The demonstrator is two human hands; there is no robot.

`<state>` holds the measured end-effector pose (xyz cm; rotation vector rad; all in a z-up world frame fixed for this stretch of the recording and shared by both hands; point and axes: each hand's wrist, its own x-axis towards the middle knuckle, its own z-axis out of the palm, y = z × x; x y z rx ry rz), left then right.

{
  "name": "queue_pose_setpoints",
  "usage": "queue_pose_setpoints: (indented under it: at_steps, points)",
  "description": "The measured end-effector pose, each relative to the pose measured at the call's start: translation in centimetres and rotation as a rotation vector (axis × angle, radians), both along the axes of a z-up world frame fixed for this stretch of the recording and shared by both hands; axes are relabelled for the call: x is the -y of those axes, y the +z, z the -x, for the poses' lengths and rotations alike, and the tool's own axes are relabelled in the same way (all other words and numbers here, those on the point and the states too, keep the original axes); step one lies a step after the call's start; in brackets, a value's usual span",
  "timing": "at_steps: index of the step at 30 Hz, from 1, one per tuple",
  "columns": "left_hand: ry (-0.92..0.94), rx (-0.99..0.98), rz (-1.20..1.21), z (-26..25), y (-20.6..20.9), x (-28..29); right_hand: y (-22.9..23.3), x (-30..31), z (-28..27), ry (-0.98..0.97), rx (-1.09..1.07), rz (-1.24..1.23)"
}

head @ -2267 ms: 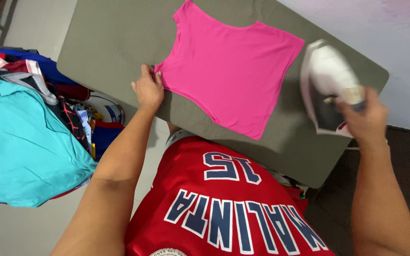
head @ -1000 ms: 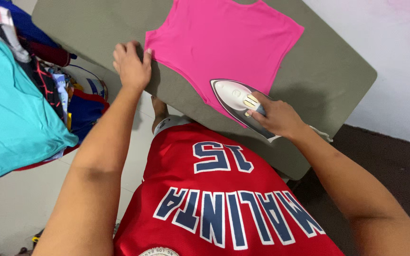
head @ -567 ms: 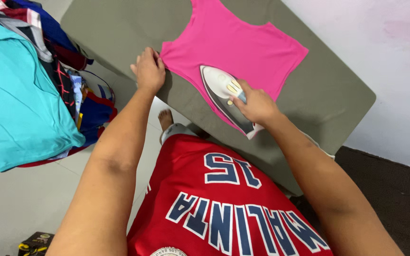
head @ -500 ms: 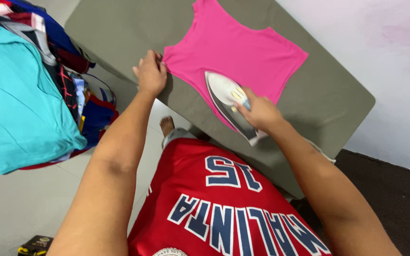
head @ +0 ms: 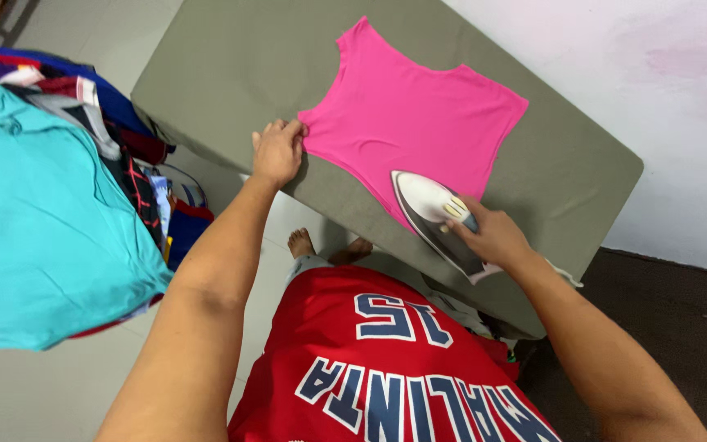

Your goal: The person irons a pink sleeveless top on an ironing board. They smooth the fabric with their hands, use a steam iron to press the garment, and flip it over to iron the other side.

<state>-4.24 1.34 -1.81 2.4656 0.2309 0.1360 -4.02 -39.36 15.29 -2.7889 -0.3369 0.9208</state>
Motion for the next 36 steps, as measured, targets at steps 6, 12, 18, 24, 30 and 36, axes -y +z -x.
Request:
queue_pose_setpoints:
  at_steps: [6,12,18,24,30,36]
  points:
    - [0.012,-0.223,0.004,-1.0,-0.1,-0.2,0.0,-7.8,-3.6,0.018,0.039,-0.058]
    - [0.126,-0.191,0.003,-1.9,1.7,1.2,-0.3,-11.9,-5.7,0.057,0.067,-0.075]
    - [0.247,-0.342,-0.028,-3.8,0.2,2.0,-1.4,-8.9,-5.4,0.059,0.023,0.004]
    - [0.219,-0.338,-0.039,-3.9,-0.9,1.2,-0.1,-2.3,-1.6,-0.049,-0.062,0.081]
    - [0.195,-0.301,-0.037,-3.0,-0.4,1.5,-0.2,1.5,0.4,0.013,0.042,-0.065]
    - [0.204,-0.354,-0.048,-3.6,0.5,1.6,-0.5,0.2,-1.1,0.087,0.099,-0.107]
